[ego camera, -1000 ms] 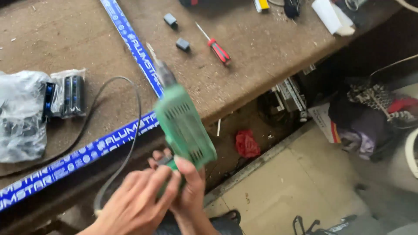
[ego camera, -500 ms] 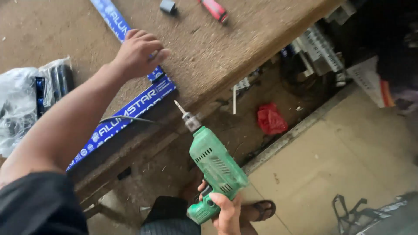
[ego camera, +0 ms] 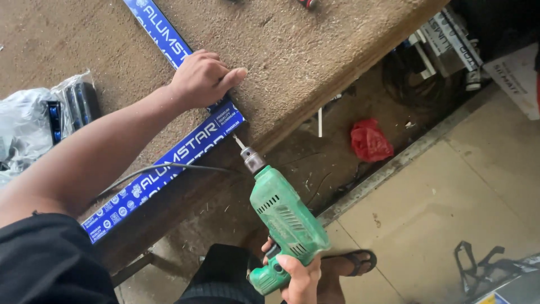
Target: Assembling aluminum frame components using a screwdriver and a power drill on a workshop bench.
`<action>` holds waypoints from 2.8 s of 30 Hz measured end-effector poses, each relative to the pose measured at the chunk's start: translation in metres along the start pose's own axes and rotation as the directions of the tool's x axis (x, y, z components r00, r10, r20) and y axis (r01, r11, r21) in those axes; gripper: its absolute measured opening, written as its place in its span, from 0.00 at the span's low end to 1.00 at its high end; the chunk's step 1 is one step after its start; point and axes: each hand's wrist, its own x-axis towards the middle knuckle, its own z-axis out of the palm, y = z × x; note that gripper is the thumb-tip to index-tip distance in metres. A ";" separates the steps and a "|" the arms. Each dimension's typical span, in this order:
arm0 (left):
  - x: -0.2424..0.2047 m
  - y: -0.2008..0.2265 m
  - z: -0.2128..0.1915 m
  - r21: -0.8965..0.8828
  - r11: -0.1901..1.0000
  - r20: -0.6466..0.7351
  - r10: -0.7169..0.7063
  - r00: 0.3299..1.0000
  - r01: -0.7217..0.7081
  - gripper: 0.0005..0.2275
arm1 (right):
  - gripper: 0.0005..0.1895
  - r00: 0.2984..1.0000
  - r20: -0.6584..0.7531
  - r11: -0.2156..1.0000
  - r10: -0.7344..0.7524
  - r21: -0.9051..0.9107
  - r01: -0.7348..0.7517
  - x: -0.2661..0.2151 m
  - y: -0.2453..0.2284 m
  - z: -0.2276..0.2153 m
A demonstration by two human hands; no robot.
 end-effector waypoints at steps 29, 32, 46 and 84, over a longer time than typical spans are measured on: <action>0.001 0.007 0.003 -0.057 0.991 -0.030 0.120 0.992 -0.121 0.31 | 0.22 0.979 -0.023 0.936 -0.202 -0.298 0.186 0.019 0.003 0.043; 0.002 0.007 0.002 -0.061 0.990 -0.032 0.122 0.992 -0.124 0.30 | 0.22 0.092 0.215 0.232 0.972 -0.935 -0.270 0.180 0.011 -0.046; 0.004 0.007 0.001 -0.041 0.991 -0.013 0.124 0.992 -0.124 0.31 | 0.13 0.984 -0.025 0.872 -0.178 -0.468 0.146 0.033 -0.002 0.033; 0.003 0.009 0.006 -0.070 0.996 -0.019 0.056 0.998 -0.057 0.32 | 0.45 0.862 0.092 0.543 -0.498 -0.742 0.393 0.070 0.055 -0.031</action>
